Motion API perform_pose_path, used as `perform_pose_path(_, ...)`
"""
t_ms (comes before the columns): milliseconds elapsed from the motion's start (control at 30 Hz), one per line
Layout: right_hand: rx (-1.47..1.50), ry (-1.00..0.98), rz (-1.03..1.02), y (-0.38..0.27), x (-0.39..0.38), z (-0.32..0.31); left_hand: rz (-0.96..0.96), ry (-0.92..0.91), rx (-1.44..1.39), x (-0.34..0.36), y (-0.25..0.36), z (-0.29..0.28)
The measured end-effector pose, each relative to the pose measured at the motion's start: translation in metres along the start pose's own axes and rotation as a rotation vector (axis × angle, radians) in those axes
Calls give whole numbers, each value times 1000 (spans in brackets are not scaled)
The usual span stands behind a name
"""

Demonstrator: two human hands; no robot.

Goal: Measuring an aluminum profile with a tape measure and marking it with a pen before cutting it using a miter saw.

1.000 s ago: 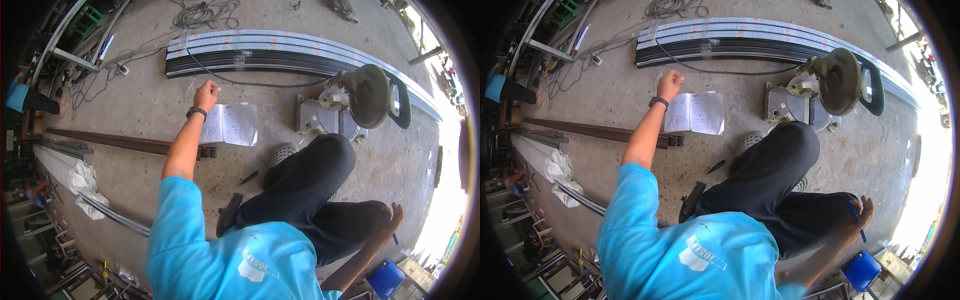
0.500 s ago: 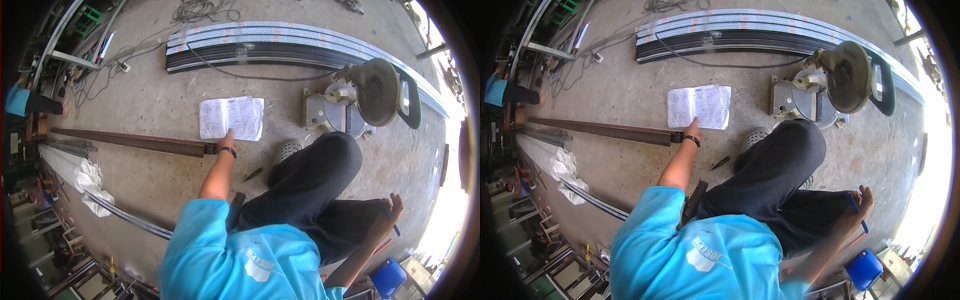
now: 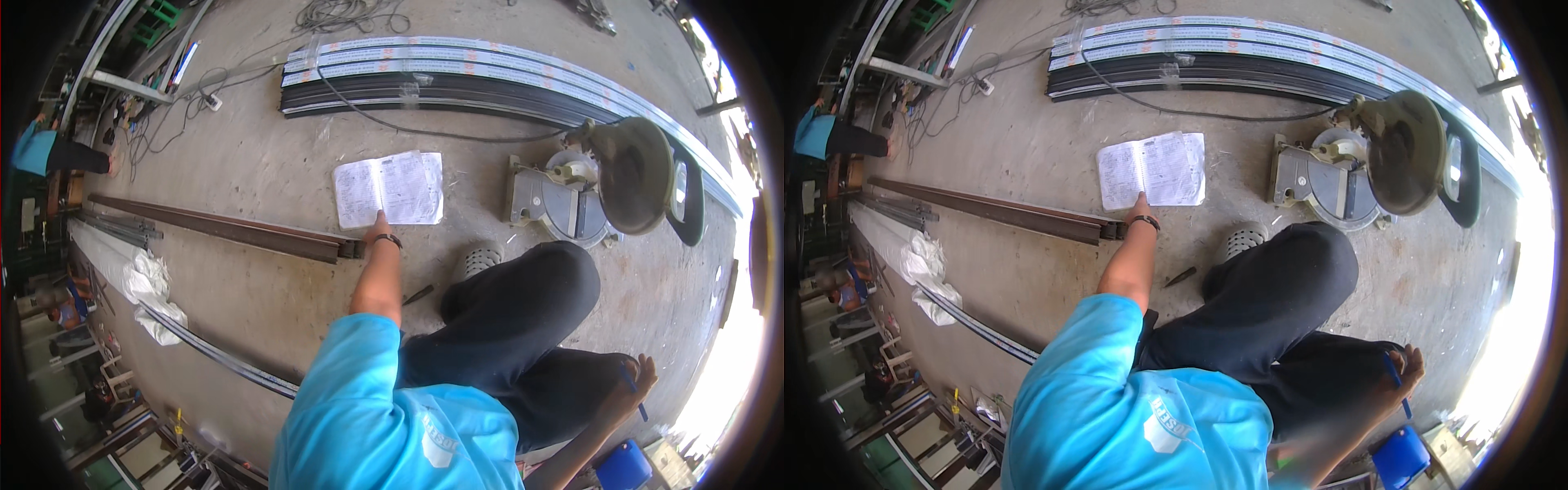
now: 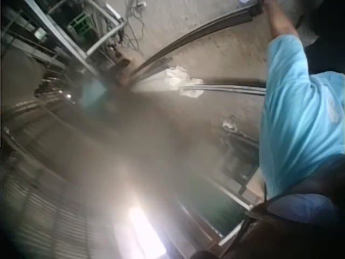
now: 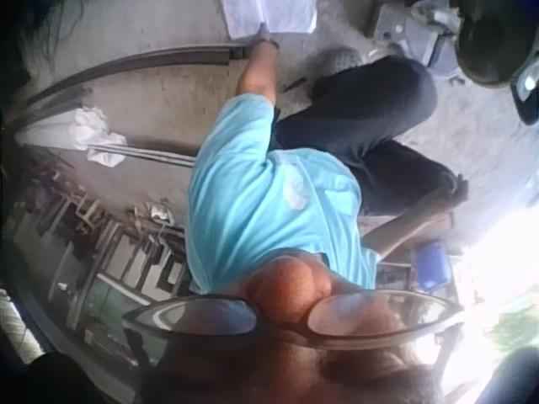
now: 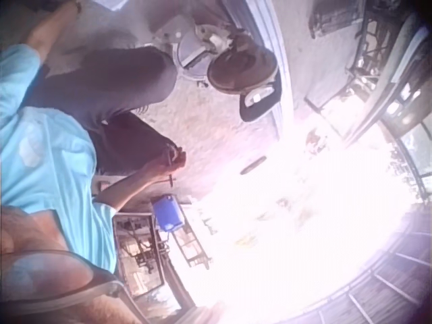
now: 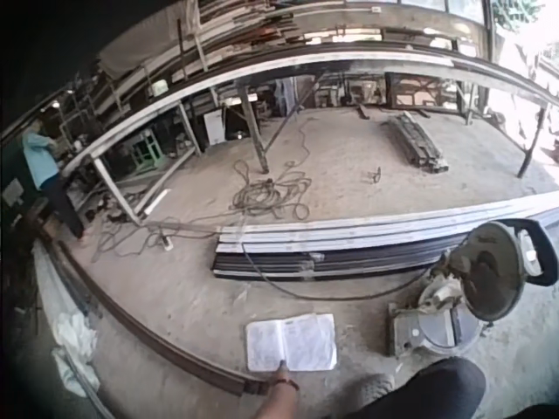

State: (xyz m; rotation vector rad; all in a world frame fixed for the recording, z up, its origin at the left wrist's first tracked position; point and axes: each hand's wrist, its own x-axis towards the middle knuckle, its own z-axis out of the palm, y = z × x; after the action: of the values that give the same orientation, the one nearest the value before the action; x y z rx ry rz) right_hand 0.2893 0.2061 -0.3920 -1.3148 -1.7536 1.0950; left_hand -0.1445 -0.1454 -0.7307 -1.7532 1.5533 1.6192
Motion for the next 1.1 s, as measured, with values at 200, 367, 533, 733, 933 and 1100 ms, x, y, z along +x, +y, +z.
perform_pose_path(200,-446,24,-90,-49,-8,43,79,-55,324,11,9,6)
perform_pose_path(367,-364,36,-9,-60,-4,56,7,94,-16,18,-3,25)
perform_pose_path(533,-388,6,-47,-48,4,57,11,159,-101,20,-2,34)
perform_pose_path(733,-267,12,21,-43,13,52,62,177,-42,32,3,34)
perform_pose_path(933,-174,36,158,-47,10,64,74,195,-40,40,-6,32)
perform_pose_path(1100,-238,-3,48,-47,10,66,208,-63,-297,43,-10,31)
